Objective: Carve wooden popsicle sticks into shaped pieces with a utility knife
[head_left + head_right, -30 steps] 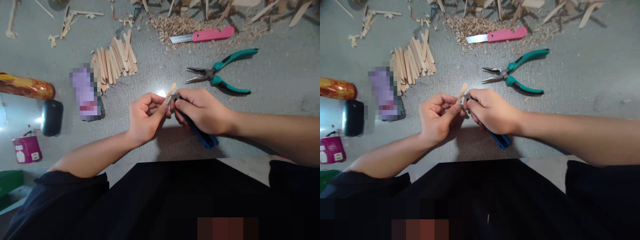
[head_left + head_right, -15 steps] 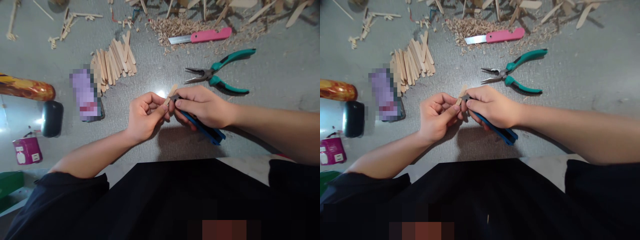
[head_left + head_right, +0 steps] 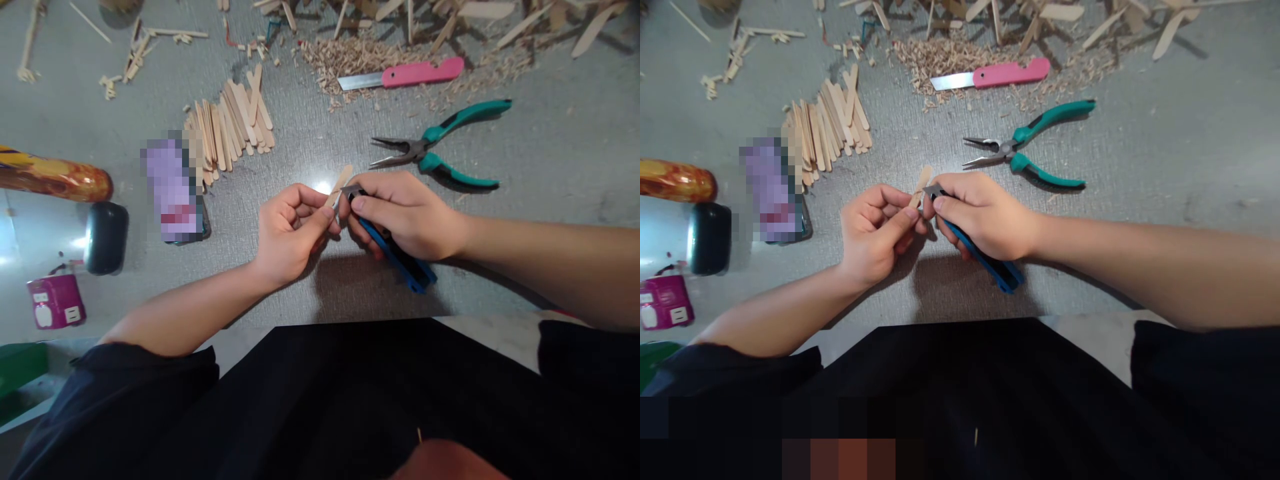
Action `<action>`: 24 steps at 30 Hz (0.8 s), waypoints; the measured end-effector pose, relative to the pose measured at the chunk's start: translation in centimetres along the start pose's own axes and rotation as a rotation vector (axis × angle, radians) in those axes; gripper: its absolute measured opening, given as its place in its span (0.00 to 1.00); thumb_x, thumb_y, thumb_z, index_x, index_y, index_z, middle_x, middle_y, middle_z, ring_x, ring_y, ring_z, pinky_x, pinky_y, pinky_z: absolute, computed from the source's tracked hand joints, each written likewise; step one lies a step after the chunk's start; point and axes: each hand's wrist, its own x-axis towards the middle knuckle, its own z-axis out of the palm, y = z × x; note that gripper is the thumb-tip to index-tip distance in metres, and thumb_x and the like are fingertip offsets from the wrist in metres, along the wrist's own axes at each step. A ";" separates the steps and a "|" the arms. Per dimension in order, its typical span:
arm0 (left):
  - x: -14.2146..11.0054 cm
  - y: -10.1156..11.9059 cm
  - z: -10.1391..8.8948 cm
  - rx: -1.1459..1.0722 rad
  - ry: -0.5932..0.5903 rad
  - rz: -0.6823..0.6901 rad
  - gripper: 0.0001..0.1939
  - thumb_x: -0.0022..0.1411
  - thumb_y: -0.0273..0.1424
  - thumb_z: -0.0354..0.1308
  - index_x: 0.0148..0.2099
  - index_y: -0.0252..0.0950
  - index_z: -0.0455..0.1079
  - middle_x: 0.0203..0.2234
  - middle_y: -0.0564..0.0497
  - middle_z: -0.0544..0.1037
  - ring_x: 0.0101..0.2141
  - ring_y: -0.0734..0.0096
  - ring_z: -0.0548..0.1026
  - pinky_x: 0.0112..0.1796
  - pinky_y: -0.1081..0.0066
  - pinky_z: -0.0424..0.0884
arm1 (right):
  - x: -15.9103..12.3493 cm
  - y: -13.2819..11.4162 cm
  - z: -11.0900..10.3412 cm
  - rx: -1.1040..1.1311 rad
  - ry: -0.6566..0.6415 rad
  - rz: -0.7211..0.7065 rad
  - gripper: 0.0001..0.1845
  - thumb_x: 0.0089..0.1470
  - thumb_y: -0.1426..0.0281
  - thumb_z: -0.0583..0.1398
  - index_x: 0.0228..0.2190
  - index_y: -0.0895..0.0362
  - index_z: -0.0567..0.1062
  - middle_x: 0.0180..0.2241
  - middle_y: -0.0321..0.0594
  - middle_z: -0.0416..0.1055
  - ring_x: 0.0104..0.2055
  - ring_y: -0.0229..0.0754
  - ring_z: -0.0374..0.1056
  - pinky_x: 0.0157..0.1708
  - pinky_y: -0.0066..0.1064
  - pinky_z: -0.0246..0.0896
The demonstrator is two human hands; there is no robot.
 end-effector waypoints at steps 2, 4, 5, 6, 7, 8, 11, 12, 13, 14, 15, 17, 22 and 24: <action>0.0 0.0 0.0 -0.001 0.003 0.004 0.25 0.62 0.53 0.80 0.39 0.40 0.76 0.24 0.54 0.83 0.16 0.80 0.67 0.17 0.72 0.62 | 0.0 0.0 0.1 -0.032 0.006 0.008 0.11 0.79 0.67 0.60 0.38 0.53 0.74 0.22 0.27 0.72 0.18 0.35 0.68 0.20 0.28 0.64; 0.0 0.0 0.0 -0.010 -0.002 0.016 0.25 0.62 0.53 0.81 0.39 0.40 0.76 0.24 0.53 0.83 0.18 0.78 0.71 0.18 0.72 0.65 | -0.1 -0.1 0.2 -0.059 0.018 0.012 0.12 0.79 0.67 0.60 0.38 0.53 0.74 0.22 0.27 0.72 0.18 0.34 0.67 0.20 0.28 0.63; 0.0 0.0 0.0 -0.012 -0.004 0.023 0.25 0.62 0.53 0.81 0.38 0.40 0.76 0.24 0.53 0.83 0.19 0.77 0.74 0.19 0.72 0.67 | -0.2 -0.2 0.2 -0.071 0.026 0.015 0.12 0.80 0.67 0.60 0.38 0.53 0.74 0.22 0.27 0.71 0.18 0.34 0.67 0.20 0.28 0.62; 0.1 0.0 0.0 -0.011 -0.007 0.027 0.25 0.62 0.53 0.81 0.38 0.40 0.76 0.24 0.53 0.83 0.21 0.74 0.77 0.21 0.71 0.70 | -0.2 -0.2 0.3 -0.082 0.034 0.017 0.12 0.80 0.67 0.60 0.38 0.53 0.74 0.22 0.27 0.71 0.19 0.34 0.67 0.21 0.28 0.62; 0.1 0.1 0.0 -0.009 -0.009 0.031 0.25 0.62 0.53 0.81 0.38 0.40 0.76 0.24 0.53 0.83 0.23 0.73 0.79 0.22 0.71 0.73 | -0.2 -0.3 0.4 -0.093 0.042 0.017 0.12 0.80 0.67 0.60 0.38 0.53 0.74 0.22 0.27 0.71 0.19 0.34 0.67 0.21 0.28 0.62; 0.1 0.1 0.0 -0.004 -0.010 0.031 0.25 0.62 0.53 0.81 0.38 0.40 0.76 0.23 0.53 0.83 0.24 0.72 0.80 0.24 0.70 0.75 | -0.3 -0.3 0.4 -0.107 0.049 0.017 0.12 0.80 0.67 0.61 0.38 0.53 0.74 0.22 0.27 0.71 0.19 0.34 0.67 0.21 0.28 0.62; 0.1 0.2 0.0 0.010 -0.020 0.027 0.25 0.61 0.53 0.81 0.37 0.39 0.76 0.23 0.53 0.82 0.25 0.71 0.81 0.26 0.70 0.77 | -0.3 -0.6 0.4 -0.168 0.031 0.020 0.13 0.79 0.70 0.60 0.36 0.53 0.74 0.21 0.27 0.70 0.18 0.33 0.66 0.21 0.28 0.60; 0.1 0.3 0.0 0.010 -0.027 0.029 0.25 0.61 0.53 0.81 0.37 0.39 0.76 0.24 0.52 0.83 0.25 0.72 0.81 0.27 0.70 0.78 | -0.3 -0.7 0.4 -0.189 0.013 0.026 0.13 0.79 0.71 0.60 0.36 0.54 0.75 0.21 0.27 0.69 0.18 0.33 0.65 0.20 0.28 0.60; 0.1 0.3 0.0 0.010 -0.033 0.031 0.26 0.61 0.53 0.81 0.37 0.38 0.77 0.24 0.52 0.83 0.25 0.72 0.82 0.27 0.70 0.79 | -0.3 -0.8 0.3 -0.201 -0.004 0.034 0.13 0.78 0.72 0.60 0.36 0.54 0.75 0.21 0.27 0.69 0.17 0.33 0.65 0.20 0.28 0.60; 0.1 0.3 0.0 0.012 -0.037 0.030 0.26 0.61 0.53 0.81 0.37 0.38 0.77 0.25 0.51 0.83 0.26 0.71 0.82 0.28 0.70 0.79 | -0.3 -0.8 0.3 -0.202 -0.016 0.039 0.14 0.78 0.72 0.59 0.36 0.54 0.76 0.21 0.27 0.70 0.17 0.33 0.65 0.19 0.28 0.60; 0.1 0.3 0.0 0.013 -0.037 0.029 0.26 0.61 0.53 0.81 0.38 0.38 0.77 0.25 0.51 0.84 0.26 0.71 0.82 0.28 0.70 0.79 | -0.3 -0.8 0.3 -0.191 -0.022 0.040 0.14 0.78 0.72 0.59 0.36 0.54 0.76 0.21 0.27 0.70 0.17 0.33 0.65 0.19 0.28 0.60; 0.1 0.3 0.0 0.018 -0.034 0.025 0.26 0.61 0.54 0.81 0.38 0.39 0.77 0.26 0.52 0.84 0.27 0.71 0.83 0.28 0.70 0.79 | -0.2 -0.6 0.2 -0.145 -0.023 0.019 0.14 0.78 0.72 0.59 0.35 0.54 0.75 0.22 0.27 0.70 0.18 0.33 0.66 0.19 0.28 0.61; 0.1 0.0 0.0 0.018 -0.026 0.034 0.23 0.64 0.53 0.79 0.39 0.41 0.78 0.26 0.52 0.85 0.28 0.69 0.83 0.29 0.68 0.81 | -0.2 -0.3 0.1 -0.049 -0.037 -0.008 0.13 0.78 0.68 0.60 0.36 0.53 0.74 0.22 0.27 0.71 0.18 0.33 0.65 0.19 0.27 0.61; 0.1 -0.1 0.0 0.009 -0.020 0.045 0.22 0.65 0.51 0.79 0.39 0.41 0.78 0.26 0.52 0.85 0.28 0.69 0.84 0.29 0.68 0.81 | -0.1 -0.3 0.1 -0.038 -0.028 0.001 0.13 0.78 0.67 0.60 0.36 0.53 0.74 0.22 0.27 0.70 0.18 0.34 0.65 0.19 0.27 0.61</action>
